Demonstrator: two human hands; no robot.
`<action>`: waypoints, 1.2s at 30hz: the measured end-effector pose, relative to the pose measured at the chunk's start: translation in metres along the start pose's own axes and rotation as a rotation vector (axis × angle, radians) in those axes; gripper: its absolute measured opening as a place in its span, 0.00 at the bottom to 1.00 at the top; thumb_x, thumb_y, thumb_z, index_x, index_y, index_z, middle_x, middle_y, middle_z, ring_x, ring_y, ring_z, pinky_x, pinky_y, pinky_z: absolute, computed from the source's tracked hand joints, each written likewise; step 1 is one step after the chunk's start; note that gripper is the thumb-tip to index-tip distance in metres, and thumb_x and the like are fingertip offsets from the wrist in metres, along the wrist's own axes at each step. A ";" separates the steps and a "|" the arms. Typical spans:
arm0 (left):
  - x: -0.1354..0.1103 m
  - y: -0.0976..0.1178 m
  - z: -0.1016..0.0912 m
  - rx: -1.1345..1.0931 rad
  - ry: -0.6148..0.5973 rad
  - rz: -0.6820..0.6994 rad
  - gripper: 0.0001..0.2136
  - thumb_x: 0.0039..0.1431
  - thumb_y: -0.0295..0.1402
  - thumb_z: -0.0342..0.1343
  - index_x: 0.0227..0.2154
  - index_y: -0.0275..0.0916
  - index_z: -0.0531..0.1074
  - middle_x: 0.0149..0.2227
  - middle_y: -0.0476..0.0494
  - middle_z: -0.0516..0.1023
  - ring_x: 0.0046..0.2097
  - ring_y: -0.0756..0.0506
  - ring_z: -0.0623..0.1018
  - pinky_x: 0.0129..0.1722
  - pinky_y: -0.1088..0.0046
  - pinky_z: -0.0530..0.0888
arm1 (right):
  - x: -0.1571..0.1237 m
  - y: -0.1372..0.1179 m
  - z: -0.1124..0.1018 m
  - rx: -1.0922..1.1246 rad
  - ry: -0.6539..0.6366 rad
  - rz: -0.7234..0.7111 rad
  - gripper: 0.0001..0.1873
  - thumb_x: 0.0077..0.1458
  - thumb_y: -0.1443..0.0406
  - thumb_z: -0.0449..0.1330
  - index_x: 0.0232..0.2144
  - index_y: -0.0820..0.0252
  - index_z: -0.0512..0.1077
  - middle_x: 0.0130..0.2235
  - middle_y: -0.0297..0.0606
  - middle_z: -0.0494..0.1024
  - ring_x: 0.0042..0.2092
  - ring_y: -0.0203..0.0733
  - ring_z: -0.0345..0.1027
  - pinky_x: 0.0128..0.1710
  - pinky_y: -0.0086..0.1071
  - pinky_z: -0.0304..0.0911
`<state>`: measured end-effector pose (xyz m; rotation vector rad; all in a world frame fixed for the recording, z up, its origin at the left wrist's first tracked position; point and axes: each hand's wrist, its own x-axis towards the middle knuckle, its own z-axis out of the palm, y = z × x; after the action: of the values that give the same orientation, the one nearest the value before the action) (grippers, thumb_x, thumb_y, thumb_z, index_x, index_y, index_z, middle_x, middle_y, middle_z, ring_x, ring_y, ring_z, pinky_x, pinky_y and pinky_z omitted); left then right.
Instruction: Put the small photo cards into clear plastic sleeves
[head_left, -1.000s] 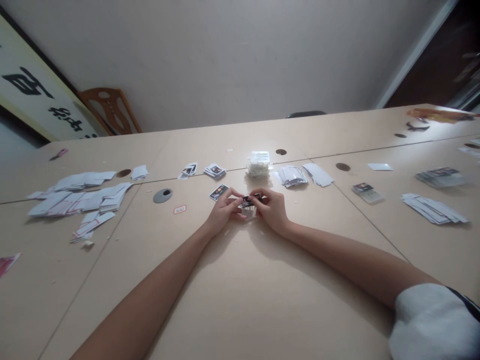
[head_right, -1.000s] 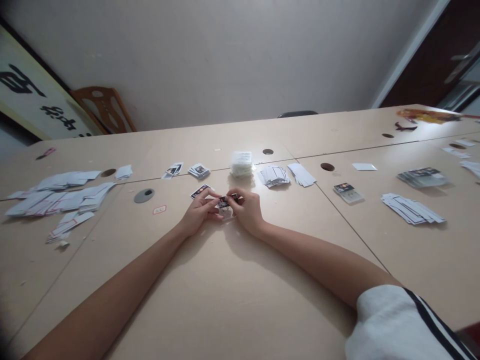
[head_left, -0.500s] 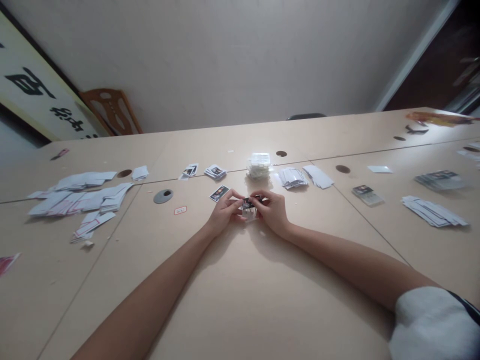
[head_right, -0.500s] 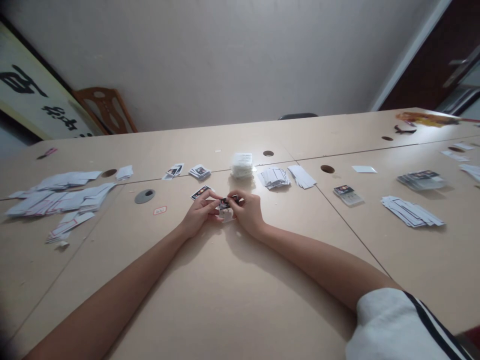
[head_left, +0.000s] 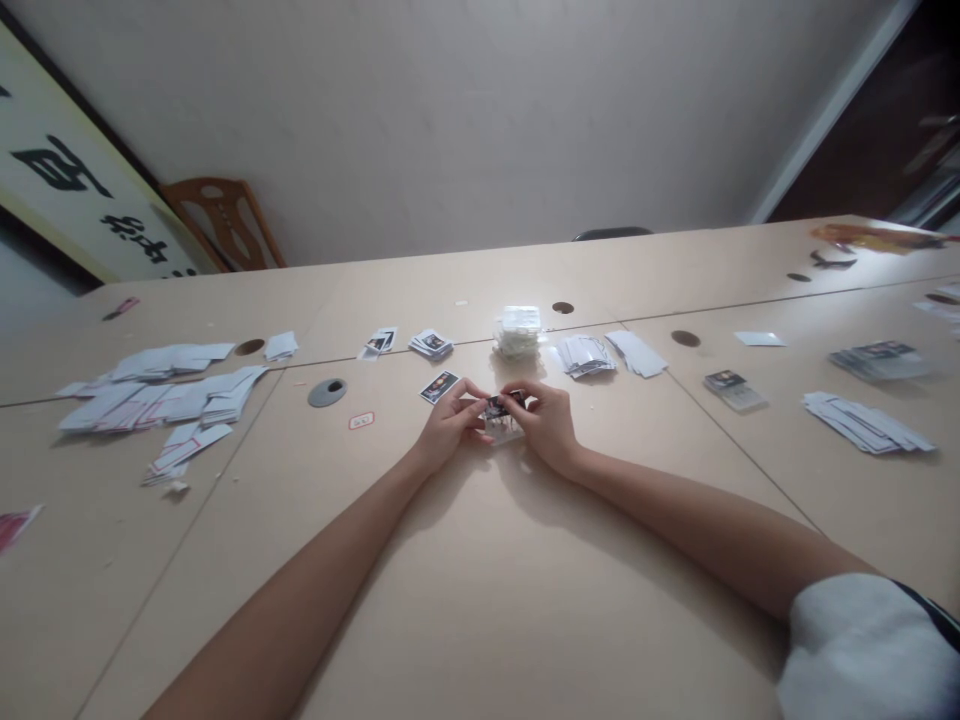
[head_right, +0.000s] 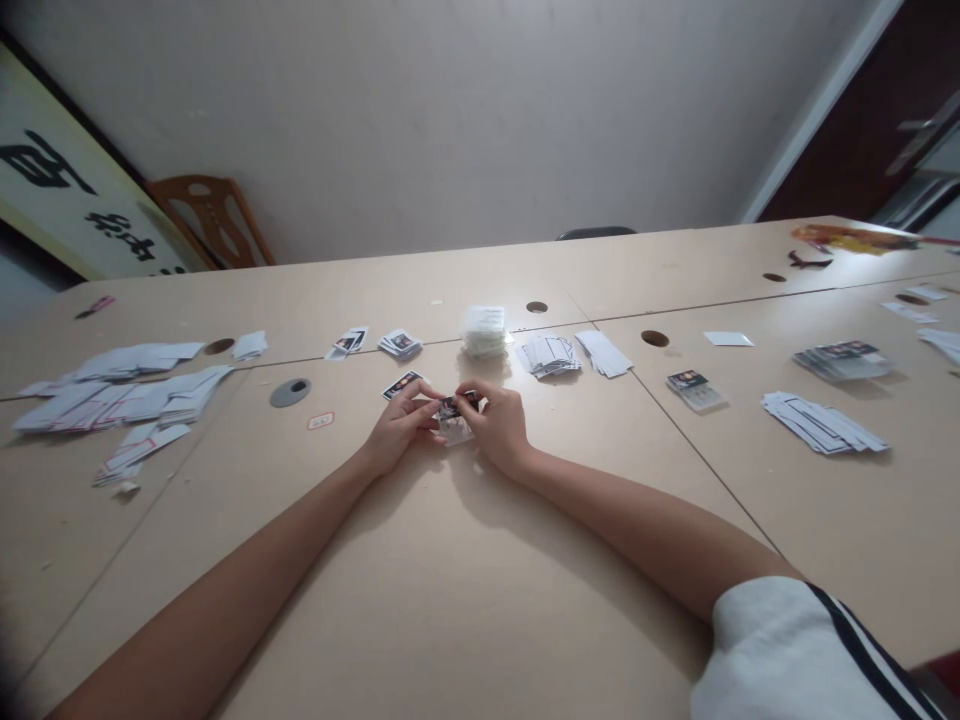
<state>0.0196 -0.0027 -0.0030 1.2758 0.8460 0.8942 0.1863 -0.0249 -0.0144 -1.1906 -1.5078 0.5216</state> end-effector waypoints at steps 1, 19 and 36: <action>0.000 0.000 0.000 -0.001 0.001 0.000 0.18 0.49 0.44 0.64 0.33 0.39 0.63 0.32 0.49 0.76 0.26 0.51 0.76 0.25 0.73 0.78 | 0.000 0.000 0.000 -0.016 -0.002 -0.002 0.07 0.55 0.62 0.60 0.30 0.58 0.77 0.28 0.35 0.79 0.27 0.36 0.69 0.27 0.28 0.61; 0.000 -0.003 -0.001 -0.001 0.006 0.023 0.19 0.49 0.45 0.64 0.35 0.39 0.64 0.28 0.51 0.73 0.26 0.52 0.74 0.27 0.73 0.78 | 0.000 0.000 -0.001 -0.105 -0.016 -0.005 0.08 0.56 0.62 0.58 0.33 0.58 0.76 0.28 0.34 0.79 0.22 0.34 0.63 0.24 0.28 0.57; 0.001 -0.002 0.001 0.001 0.055 0.007 0.19 0.48 0.44 0.64 0.34 0.38 0.63 0.27 0.51 0.72 0.24 0.53 0.72 0.27 0.70 0.79 | 0.005 -0.002 -0.009 -0.431 -0.077 -0.207 0.10 0.60 0.64 0.53 0.35 0.57 0.76 0.28 0.35 0.78 0.25 0.36 0.66 0.28 0.28 0.55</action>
<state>0.0209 -0.0027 -0.0050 1.2609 0.8856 0.9383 0.1945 -0.0238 -0.0079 -1.3288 -1.8450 0.1032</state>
